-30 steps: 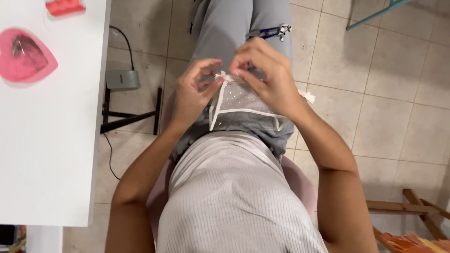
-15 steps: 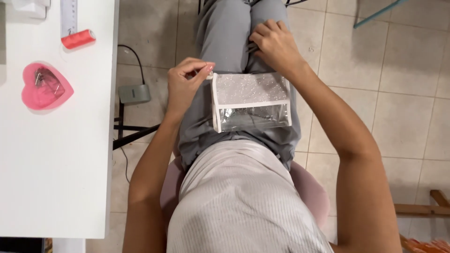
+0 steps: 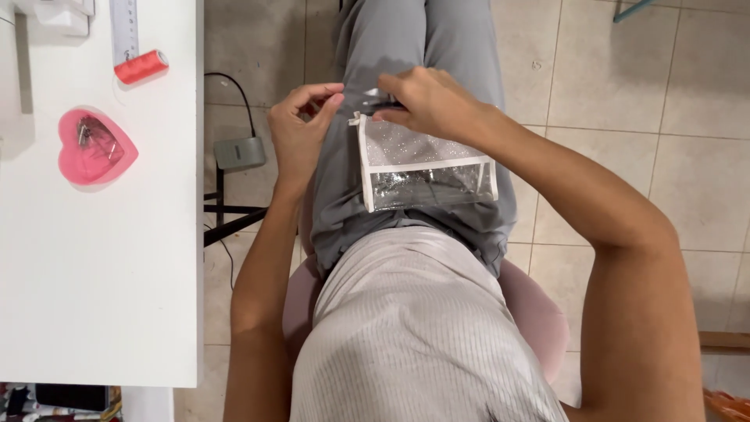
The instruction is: Hand sewing a clear plastic pouch with decorative white trim and a zipper.
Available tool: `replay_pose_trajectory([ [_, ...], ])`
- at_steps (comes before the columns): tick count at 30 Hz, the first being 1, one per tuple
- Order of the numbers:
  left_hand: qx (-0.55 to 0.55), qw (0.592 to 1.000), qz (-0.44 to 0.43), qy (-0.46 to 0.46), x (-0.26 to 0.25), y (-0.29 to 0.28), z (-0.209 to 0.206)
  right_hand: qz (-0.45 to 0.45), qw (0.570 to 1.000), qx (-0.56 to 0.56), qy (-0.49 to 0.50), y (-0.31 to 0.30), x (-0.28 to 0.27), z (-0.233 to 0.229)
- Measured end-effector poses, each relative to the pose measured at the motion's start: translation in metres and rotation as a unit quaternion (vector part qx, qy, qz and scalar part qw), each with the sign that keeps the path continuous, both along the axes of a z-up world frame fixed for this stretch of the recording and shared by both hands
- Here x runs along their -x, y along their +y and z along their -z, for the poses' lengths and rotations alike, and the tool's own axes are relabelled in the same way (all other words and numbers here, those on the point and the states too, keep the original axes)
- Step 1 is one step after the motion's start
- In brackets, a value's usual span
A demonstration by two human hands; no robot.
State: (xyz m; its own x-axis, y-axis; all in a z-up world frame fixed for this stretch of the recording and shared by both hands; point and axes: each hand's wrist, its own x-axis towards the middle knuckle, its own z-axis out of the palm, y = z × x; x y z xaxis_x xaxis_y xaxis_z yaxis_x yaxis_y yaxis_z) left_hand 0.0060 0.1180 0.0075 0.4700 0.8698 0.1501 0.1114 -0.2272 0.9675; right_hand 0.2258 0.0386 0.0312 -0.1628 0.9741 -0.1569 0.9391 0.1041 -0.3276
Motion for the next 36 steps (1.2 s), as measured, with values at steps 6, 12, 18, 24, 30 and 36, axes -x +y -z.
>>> replay_pose_trajectory([
  [6,-0.035,0.999,0.002,0.0,0.005,-0.002,0.002,0.03,0.975,0.201,0.086,0.007,0.021,-0.019],
  [12,-0.055,0.998,-0.004,-0.009,0.008,-0.001,0.012,-0.02,0.989,0.103,0.109,0.004,0.019,0.004],
  [18,-0.059,0.998,-0.004,-0.005,0.011,-0.003,0.009,-0.03,0.991,0.099,0.089,0.007,0.022,0.004],
  [24,-0.142,0.989,-0.043,0.009,0.051,-0.012,-0.046,-0.071,0.995,0.057,0.029,0.036,0.037,-0.021],
  [30,-0.127,0.967,-0.18,0.125,0.159,-0.039,-0.092,-0.235,0.963,-0.124,0.046,0.086,0.146,-0.037],
  [36,-0.237,0.805,-0.233,0.492,0.264,-0.053,-0.046,-0.355,0.845,-0.396,0.055,0.122,0.251,0.008],
])
